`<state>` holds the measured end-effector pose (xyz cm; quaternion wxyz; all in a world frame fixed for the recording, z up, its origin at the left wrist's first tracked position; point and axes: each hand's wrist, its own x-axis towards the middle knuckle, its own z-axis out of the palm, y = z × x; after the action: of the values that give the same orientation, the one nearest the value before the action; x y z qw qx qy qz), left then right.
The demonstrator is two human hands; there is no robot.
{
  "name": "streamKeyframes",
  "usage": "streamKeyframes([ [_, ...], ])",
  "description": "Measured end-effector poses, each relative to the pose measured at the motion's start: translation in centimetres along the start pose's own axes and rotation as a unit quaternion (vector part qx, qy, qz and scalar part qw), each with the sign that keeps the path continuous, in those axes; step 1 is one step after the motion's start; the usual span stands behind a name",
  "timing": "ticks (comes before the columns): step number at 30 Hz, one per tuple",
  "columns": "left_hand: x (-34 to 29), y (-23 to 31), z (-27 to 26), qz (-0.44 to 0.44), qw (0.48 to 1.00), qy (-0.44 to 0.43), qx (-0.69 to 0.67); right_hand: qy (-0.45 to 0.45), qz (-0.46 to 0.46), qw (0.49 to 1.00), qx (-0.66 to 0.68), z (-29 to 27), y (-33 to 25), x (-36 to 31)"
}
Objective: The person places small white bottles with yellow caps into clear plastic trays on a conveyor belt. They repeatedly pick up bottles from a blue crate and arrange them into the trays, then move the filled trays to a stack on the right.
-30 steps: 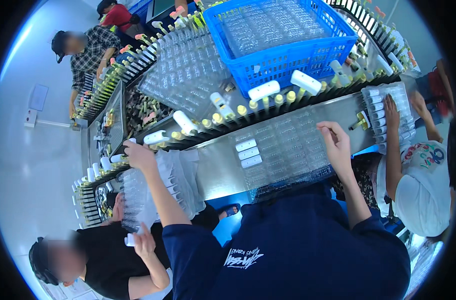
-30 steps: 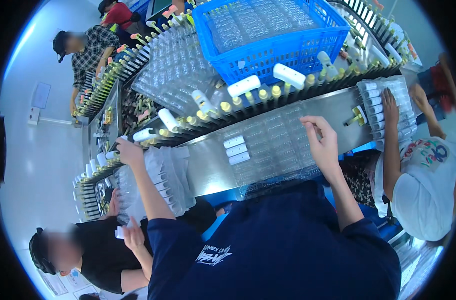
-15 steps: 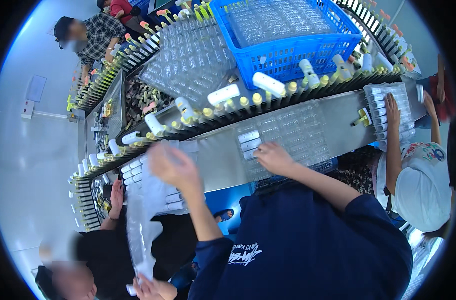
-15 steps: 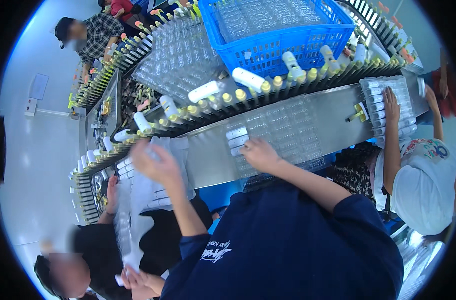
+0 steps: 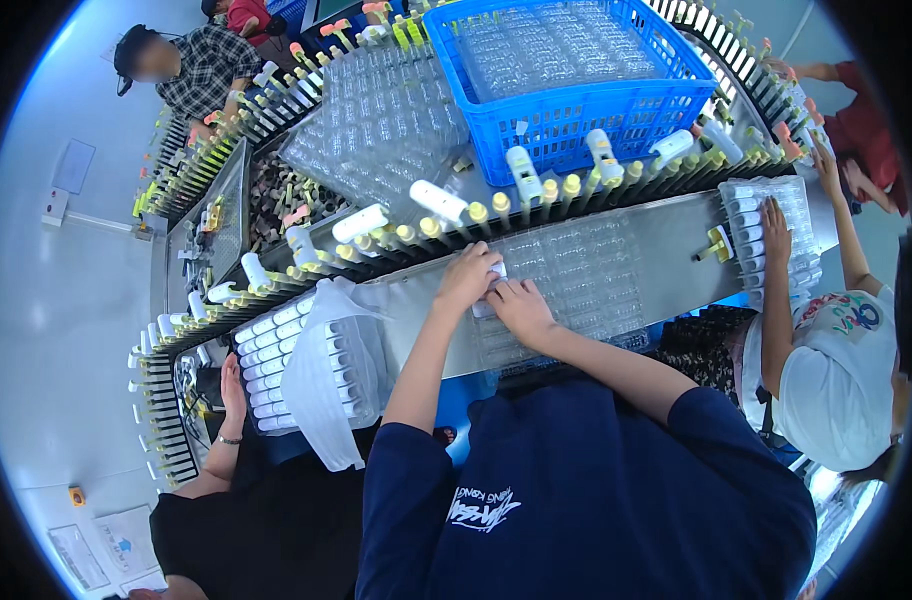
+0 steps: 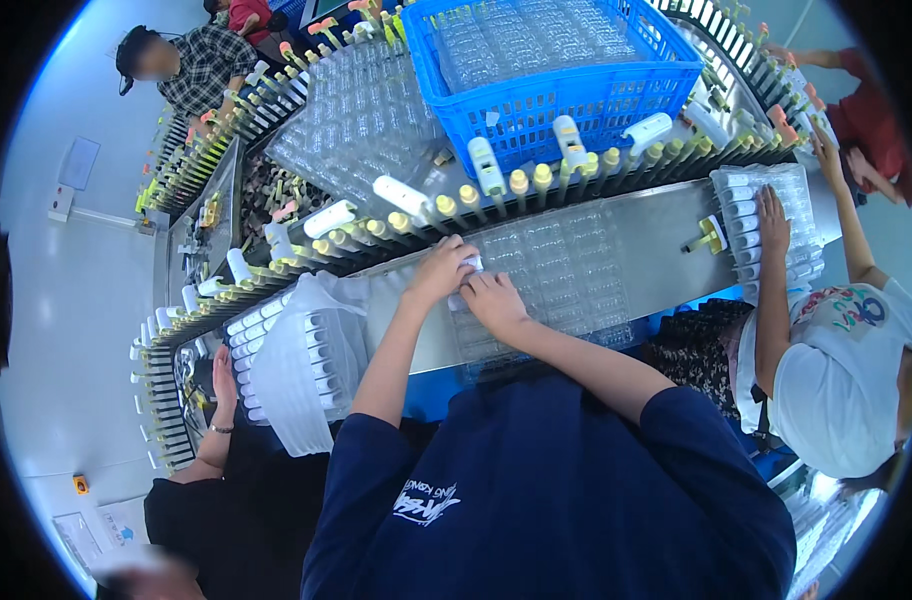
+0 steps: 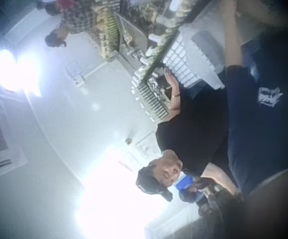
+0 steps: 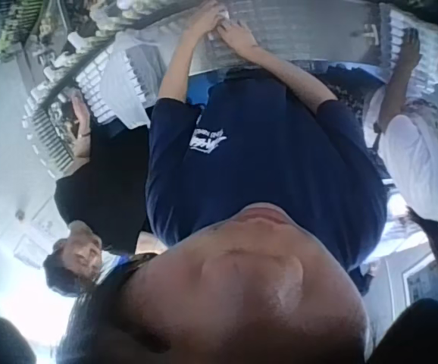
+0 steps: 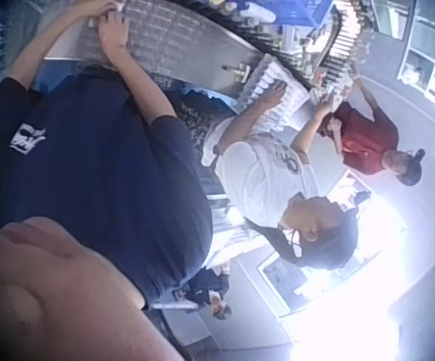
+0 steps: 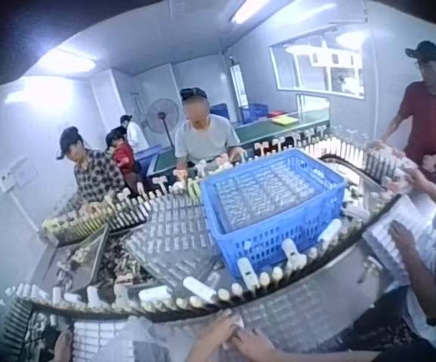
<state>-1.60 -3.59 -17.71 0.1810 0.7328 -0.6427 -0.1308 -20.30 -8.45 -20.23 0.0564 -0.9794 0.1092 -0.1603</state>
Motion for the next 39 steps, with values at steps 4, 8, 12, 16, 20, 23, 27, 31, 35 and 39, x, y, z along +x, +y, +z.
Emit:
streamKeyframes([
  [4,-0.1,-0.9,0.7,0.012,1.000,-0.008,0.011,-0.014,0.086,0.986,0.140,-4.3,0.3,-1.1],
  [8,-1.6,-0.3,0.3,-0.024,0.998,0.056,-0.018,0.172,0.204,0.899,0.347,-19.6,1.3,0.8],
  [12,-3.0,2.0,-2.5,-0.072,0.983,0.132,-0.106,0.240,0.279,0.889,0.271,-22.9,4.8,6.3],
  [16,-5.5,4.0,-3.5,-0.138,0.936,0.256,-0.199,0.255,0.238,0.909,0.228,-19.1,4.5,11.6],
  [20,-10.2,4.9,-2.5,-0.245,0.874,0.321,-0.269,0.096,0.195,0.975,0.048,-15.1,1.7,15.9],
  [23,-11.8,7.2,-3.5,-0.274,0.826,0.359,-0.336,0.156,0.121,0.979,-0.045,-12.5,-0.2,15.7],
  [27,-11.6,9.6,-6.7,-0.240,0.791,0.412,-0.382,0.132,0.070,0.989,-0.012,-11.4,-1.8,15.7],
  [31,-9.6,13.6,-13.3,-0.112,0.778,0.480,-0.389,0.091,0.038,0.995,0.010,-10.3,-3.7,15.8],
  [35,-3.9,18.3,-20.1,0.033,0.859,0.439,-0.262,0.191,-0.039,0.923,0.332,-9.7,-5.8,13.6],
  [39,4.1,20.2,-20.7,0.123,0.920,0.338,-0.154,0.134,-0.144,0.966,0.167,-9.3,-7.6,6.3],
])
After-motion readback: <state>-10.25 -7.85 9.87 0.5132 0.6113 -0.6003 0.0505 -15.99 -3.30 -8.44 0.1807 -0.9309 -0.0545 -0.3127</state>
